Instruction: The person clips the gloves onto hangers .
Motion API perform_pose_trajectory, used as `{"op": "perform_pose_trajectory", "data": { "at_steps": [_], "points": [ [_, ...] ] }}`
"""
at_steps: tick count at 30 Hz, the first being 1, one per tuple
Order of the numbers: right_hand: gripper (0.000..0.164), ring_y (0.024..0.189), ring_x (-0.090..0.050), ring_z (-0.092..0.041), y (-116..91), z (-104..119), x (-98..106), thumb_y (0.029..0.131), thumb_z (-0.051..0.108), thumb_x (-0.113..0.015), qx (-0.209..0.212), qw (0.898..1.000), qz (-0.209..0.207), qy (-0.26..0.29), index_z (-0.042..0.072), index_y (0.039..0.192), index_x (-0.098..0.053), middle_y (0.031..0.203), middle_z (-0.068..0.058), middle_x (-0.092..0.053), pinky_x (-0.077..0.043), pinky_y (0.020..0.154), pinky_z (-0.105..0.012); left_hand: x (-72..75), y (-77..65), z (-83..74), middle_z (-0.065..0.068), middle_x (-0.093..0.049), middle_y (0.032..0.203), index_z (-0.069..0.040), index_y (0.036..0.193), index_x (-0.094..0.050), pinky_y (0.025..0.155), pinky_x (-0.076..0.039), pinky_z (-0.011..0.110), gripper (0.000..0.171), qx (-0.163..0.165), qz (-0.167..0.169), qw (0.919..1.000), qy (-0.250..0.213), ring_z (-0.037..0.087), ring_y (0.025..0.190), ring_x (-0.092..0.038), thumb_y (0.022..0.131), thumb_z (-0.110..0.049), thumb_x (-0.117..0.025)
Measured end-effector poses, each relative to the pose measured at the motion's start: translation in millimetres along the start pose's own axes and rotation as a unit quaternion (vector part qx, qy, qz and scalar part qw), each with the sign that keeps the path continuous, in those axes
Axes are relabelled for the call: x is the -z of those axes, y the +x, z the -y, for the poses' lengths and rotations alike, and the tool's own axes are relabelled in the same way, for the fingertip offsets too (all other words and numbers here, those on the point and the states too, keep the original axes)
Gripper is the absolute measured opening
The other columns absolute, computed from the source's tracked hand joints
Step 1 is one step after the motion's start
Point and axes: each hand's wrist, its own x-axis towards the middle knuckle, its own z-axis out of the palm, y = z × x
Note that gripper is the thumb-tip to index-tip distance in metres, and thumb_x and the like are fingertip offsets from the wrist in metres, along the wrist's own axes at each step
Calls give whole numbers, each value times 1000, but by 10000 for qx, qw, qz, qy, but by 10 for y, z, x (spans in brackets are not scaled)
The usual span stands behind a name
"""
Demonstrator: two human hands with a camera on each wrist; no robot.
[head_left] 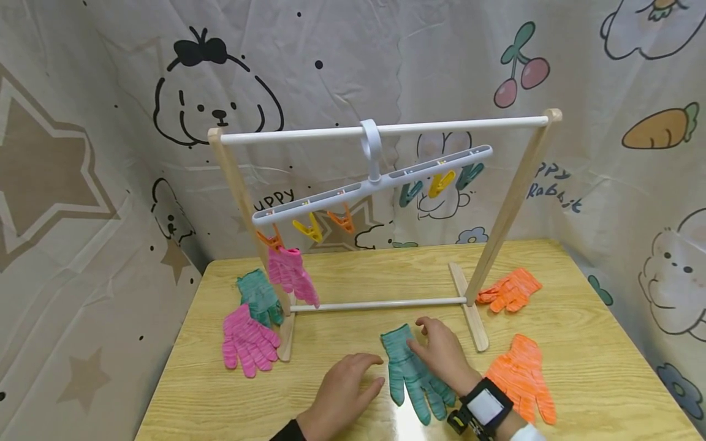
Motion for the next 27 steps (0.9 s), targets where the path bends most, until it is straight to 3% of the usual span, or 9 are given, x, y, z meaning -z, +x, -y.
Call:
{"op": "perform_pose_trajectory", "data": {
  "at_steps": [10, 20, 27],
  "points": [
    [33, 67, -50, -14, 20, -116, -115, 80, 24, -86, -1, 9984, 301, -474, 2, 95, -66, 79, -4, -59, -43, 58, -32, -47, 67, -54, 0, -73, 118, -13, 121, -69, 90, -56, 37, 28, -33, 78, 10000, 8, 18, 109, -68, 97, -28, -68],
    [27, 62, -46, -11, 11, -114, -172, 81, 12, -84, 249, 9991, 221, -264, 9, 78, -57, 68, 1, -53, -37, 56, -27, -37, 113, -77, -1, -73, 117, -13, 121, -69, 87, -56, 34, 29, -176, -167, 9996, 111, 17, 105, -68, 95, -26, -69],
    [26, 63, -46, -11, 2, -91, -192, 79, 1, -82, 542, 9983, 194, 43, 8, 77, -56, 68, 1, -52, -37, 57, -25, -1, 148, -77, 1, -74, 115, -13, 119, -70, 86, -57, 35, 28, -195, -267, 9994, 121, 18, 105, -68, 95, -26, -70]
  ]
}}
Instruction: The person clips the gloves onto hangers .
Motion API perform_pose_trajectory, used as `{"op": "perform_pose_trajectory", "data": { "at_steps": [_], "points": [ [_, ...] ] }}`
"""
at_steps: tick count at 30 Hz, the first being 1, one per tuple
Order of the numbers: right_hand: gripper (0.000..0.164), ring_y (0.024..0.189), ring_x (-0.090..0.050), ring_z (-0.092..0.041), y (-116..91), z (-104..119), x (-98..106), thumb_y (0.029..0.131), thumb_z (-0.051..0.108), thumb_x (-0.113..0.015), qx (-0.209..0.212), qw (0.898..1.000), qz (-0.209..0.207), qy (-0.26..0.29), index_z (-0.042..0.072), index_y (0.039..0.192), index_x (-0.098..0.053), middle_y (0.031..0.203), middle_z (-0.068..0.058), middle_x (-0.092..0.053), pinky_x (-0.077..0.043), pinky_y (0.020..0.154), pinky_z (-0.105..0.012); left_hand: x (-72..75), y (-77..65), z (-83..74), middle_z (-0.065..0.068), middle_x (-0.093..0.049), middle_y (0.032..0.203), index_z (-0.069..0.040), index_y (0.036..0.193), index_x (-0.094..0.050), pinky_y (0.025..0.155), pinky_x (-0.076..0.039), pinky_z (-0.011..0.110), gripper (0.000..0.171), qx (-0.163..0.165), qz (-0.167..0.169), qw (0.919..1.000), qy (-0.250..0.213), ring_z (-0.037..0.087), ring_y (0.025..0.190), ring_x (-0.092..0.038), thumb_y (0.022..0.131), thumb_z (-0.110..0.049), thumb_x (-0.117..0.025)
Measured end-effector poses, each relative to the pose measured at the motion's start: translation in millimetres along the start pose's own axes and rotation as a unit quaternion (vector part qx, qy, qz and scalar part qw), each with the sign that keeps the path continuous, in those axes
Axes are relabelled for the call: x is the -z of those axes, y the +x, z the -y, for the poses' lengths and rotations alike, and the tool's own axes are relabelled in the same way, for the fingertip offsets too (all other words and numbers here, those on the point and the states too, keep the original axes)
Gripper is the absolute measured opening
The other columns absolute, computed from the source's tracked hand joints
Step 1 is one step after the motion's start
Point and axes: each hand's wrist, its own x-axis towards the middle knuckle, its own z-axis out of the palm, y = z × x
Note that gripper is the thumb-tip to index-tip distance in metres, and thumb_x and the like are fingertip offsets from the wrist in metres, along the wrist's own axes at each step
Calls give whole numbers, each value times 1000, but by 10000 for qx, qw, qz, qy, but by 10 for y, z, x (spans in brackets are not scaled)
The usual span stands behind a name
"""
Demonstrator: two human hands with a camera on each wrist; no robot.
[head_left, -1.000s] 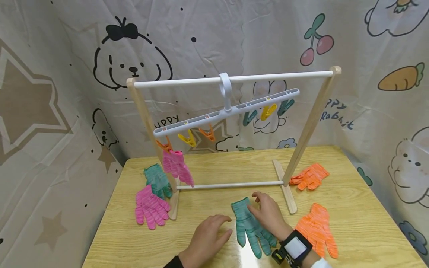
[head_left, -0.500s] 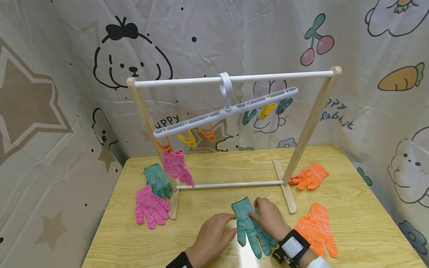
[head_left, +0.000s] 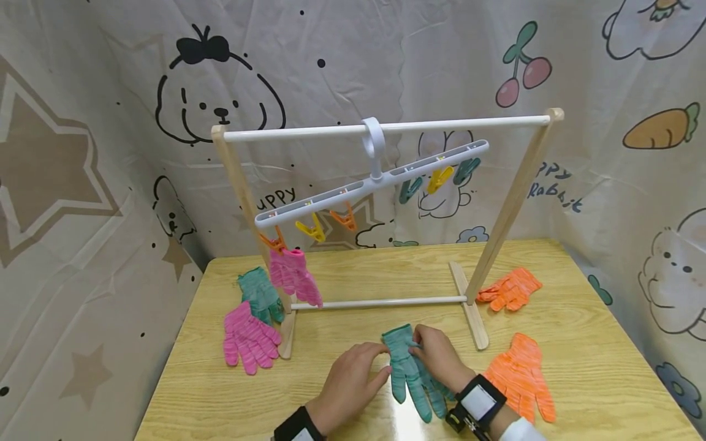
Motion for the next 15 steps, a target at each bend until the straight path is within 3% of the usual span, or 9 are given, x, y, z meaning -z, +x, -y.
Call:
{"op": "perform_pose_trajectory", "data": {
  "at_steps": [10, 15],
  "points": [
    [26, 62, -44, -9, 28, -2, 33, 84, 2, -79, -1, 9998, -10, 206, 9, 80, -55, 69, 3, -50, -35, 56, -23, 105, 117, -10, 1, -73, 117, -11, 120, -69, 90, -57, 38, 28, -69, -314, 9995, -58, 19, 110, -69, 96, -27, -69],
    [26, 62, -45, -7, 28, 50, 83, 85, 2, -78, 67, 9990, -174, 414, 10, 81, -54, 71, 2, -55, -37, 56, -23, 157, 169, -28, 1, -72, 121, -12, 123, -68, 92, -57, 40, 31, -11, -232, 9996, -147, 20, 113, -68, 96, -28, -69]
  ]
}}
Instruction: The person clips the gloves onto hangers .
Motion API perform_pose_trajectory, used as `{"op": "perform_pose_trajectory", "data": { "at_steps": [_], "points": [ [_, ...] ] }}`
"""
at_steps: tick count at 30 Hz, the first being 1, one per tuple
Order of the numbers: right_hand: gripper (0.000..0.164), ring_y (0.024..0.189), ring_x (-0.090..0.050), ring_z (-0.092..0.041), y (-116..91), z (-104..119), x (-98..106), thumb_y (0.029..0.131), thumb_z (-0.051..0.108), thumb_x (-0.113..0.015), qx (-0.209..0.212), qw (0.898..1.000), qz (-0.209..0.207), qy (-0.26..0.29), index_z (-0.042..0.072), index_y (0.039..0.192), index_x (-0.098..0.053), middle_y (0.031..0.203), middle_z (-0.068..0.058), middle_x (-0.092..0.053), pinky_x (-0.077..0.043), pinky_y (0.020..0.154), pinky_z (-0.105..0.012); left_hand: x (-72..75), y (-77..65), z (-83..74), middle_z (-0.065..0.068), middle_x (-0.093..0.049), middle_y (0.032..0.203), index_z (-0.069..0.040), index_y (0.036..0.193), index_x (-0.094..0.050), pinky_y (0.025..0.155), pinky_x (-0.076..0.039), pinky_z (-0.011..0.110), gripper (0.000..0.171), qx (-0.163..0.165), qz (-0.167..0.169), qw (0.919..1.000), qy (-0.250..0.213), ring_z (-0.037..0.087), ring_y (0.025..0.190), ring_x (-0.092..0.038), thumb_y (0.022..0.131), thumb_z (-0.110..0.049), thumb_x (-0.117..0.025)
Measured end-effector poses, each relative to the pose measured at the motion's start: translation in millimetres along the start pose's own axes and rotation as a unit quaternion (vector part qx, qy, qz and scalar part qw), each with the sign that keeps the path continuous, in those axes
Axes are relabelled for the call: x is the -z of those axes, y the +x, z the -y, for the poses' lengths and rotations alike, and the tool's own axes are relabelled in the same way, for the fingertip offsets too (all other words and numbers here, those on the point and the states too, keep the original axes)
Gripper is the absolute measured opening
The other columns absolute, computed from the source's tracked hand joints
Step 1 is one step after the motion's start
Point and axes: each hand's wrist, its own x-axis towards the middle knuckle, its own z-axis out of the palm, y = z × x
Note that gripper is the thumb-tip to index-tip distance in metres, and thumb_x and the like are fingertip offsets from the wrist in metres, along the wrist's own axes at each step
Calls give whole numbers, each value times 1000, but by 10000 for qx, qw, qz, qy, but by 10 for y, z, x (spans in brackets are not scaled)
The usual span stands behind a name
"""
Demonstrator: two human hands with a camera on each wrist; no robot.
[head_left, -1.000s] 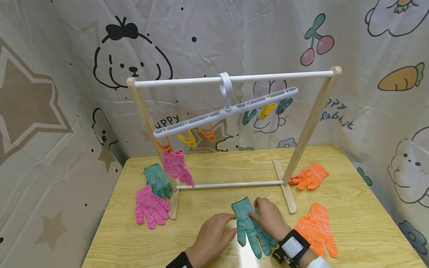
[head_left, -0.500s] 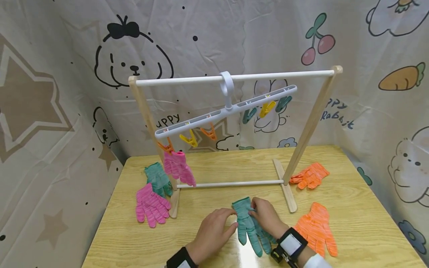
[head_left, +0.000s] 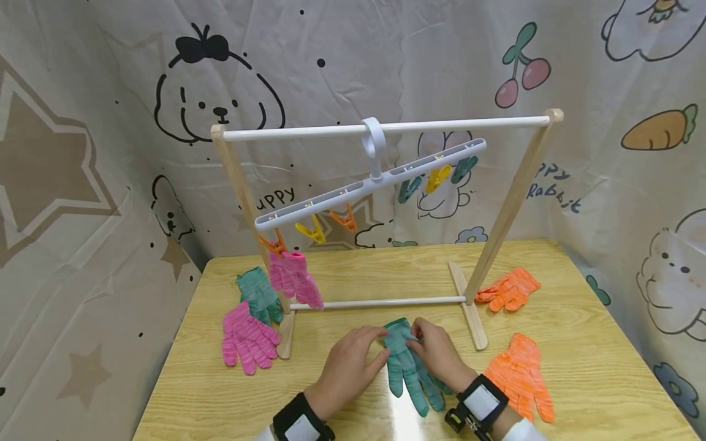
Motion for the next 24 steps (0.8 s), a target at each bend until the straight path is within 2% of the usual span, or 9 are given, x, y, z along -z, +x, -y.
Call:
{"op": "perform_pose_trajectory", "data": {
  "at_steps": [4, 9, 17, 24],
  "points": [
    [24, 62, -45, -4, 14, 51, 29, 86, 4, -78, -15, 9998, -91, 150, 11, 84, -55, 75, 3, -57, -38, 56, -21, 56, 53, -22, 1, -72, 122, -13, 124, -68, 92, -57, 40, 32, 30, 67, 10000, -9, 20, 113, -68, 96, -29, -69],
    [24, 59, -43, -2, 35, 132, 69, 85, 5, -79, 94, 9989, -362, 268, 12, 85, -56, 76, 3, -57, -37, 55, -20, 117, 99, -37, 2, -72, 123, -14, 124, -68, 92, -57, 42, 32, 109, -32, 9999, 6, 21, 114, -68, 96, -28, -70],
    [21, 52, -37, -1, 36, 280, 167, 87, 9, -78, 164, 9981, -403, 428, 11, 88, -58, 67, 5, -47, -32, 50, -20, 201, 149, -29, 3, -73, 122, -15, 122, -69, 91, -57, 42, 29, 223, -418, 9989, -10, 21, 113, -69, 95, -26, -71],
    [19, 49, -34, 0, 44, 361, 228, 88, 9, -77, 263, 9968, -555, 509, 11, 88, -59, 60, 7, -41, -30, 49, -19, 280, 194, -18, 4, -72, 125, -14, 125, -68, 95, -56, 44, 31, 398, -479, 9979, -181, 24, 118, -67, 95, -25, -70]
  ]
}}
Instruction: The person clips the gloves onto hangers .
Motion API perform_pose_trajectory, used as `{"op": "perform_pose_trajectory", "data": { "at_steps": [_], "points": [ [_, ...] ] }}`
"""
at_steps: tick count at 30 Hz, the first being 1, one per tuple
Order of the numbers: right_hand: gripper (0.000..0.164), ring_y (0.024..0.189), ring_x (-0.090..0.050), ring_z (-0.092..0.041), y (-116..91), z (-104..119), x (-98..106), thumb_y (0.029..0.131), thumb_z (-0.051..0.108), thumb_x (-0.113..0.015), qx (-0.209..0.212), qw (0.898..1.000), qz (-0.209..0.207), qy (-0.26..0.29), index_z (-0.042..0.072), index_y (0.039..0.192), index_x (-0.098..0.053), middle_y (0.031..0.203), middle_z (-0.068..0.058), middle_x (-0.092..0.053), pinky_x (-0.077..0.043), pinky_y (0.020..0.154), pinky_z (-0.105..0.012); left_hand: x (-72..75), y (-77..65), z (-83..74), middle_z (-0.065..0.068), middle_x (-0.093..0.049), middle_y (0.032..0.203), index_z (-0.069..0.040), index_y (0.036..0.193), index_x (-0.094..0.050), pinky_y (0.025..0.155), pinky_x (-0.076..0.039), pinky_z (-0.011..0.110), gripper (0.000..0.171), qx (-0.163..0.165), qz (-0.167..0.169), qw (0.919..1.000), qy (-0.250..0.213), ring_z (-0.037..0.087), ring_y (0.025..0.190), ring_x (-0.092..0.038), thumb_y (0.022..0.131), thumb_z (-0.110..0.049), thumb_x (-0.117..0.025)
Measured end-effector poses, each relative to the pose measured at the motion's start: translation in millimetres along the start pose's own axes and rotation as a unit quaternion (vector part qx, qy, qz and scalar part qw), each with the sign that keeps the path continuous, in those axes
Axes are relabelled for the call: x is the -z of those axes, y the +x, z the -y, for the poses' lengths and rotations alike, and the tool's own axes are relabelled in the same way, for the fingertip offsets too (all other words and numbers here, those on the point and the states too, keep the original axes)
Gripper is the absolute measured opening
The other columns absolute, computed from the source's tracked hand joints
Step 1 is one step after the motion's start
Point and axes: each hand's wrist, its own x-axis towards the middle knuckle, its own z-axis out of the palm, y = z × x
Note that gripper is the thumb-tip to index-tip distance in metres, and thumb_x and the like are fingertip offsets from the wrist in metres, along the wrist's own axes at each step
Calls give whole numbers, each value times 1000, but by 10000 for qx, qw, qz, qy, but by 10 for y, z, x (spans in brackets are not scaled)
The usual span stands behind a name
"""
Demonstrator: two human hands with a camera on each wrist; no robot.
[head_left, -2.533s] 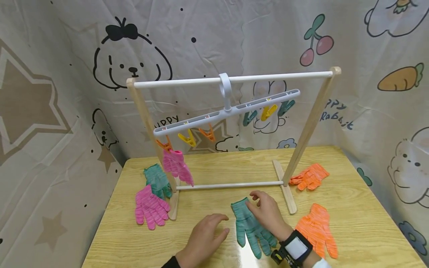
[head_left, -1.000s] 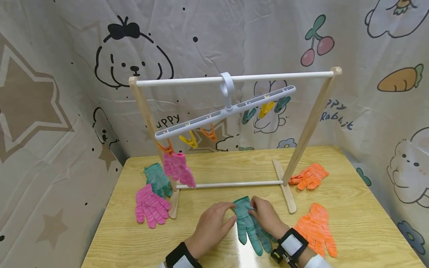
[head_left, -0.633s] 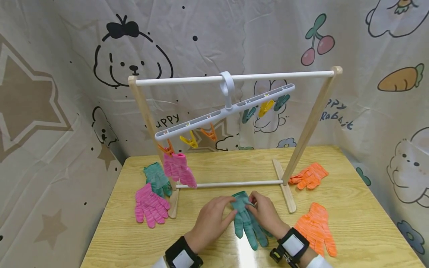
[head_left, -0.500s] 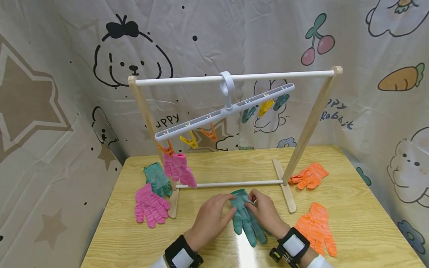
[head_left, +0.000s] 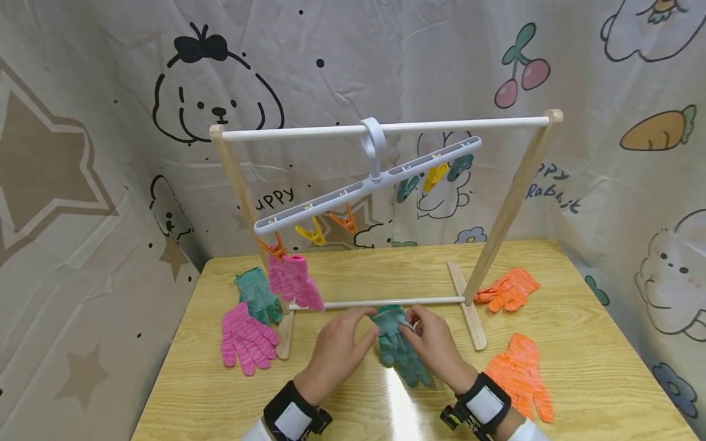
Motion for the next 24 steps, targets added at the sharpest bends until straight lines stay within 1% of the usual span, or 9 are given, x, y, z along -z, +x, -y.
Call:
{"op": "perform_pose_trajectory", "data": {
  "at_steps": [4, 8, 17, 20, 24],
  "points": [
    [19, 49, -34, 0, 10, 55, 17, 89, 9, -76, -50, 9999, -16, 96, 12, 88, -58, 59, 5, -39, -30, 48, -20, 43, 19, -5, 6, -71, 126, -13, 126, -67, 96, -55, 46, 32, 62, -63, 9999, -63, 25, 119, -67, 96, -25, -69],
    [21, 49, -34, 0, 34, 104, 16, 88, 8, -77, -26, 9998, -117, 128, 13, 86, -57, 58, 5, -39, -29, 48, -19, 84, 37, -12, 7, -71, 127, -13, 127, -67, 97, -55, 47, 33, 60, -151, 9998, -89, 26, 119, -66, 96, -26, -69],
    [20, 48, -34, -1, 87, 245, 8, 89, 8, -77, 169, 9993, -202, 281, 12, 87, -57, 58, 6, -39, -29, 47, -19, 181, 79, -8, 6, -71, 126, -12, 126, -68, 93, -56, 46, 32, 189, -374, 9989, -209, 25, 116, -67, 96, -25, -69],
    [20, 48, -34, -1, 110, 281, 9, 89, 9, -77, 207, 9990, -239, 300, 13, 88, -57, 57, 6, -38, -28, 47, -18, 215, 99, -1, 7, -70, 128, -12, 127, -68, 92, -57, 47, 33, 243, -433, 9985, -247, 26, 117, -67, 97, -25, -69],
    [19, 48, -33, -1, 140, 323, 5, 89, 9, -77, 271, 9988, -266, 315, 13, 88, -58, 57, 5, -39, -28, 48, -18, 262, 127, 5, 9, -69, 130, -12, 128, -67, 93, -56, 49, 34, 344, -511, 9976, -317, 28, 120, -66, 96, -25, -69]
  ]
}}
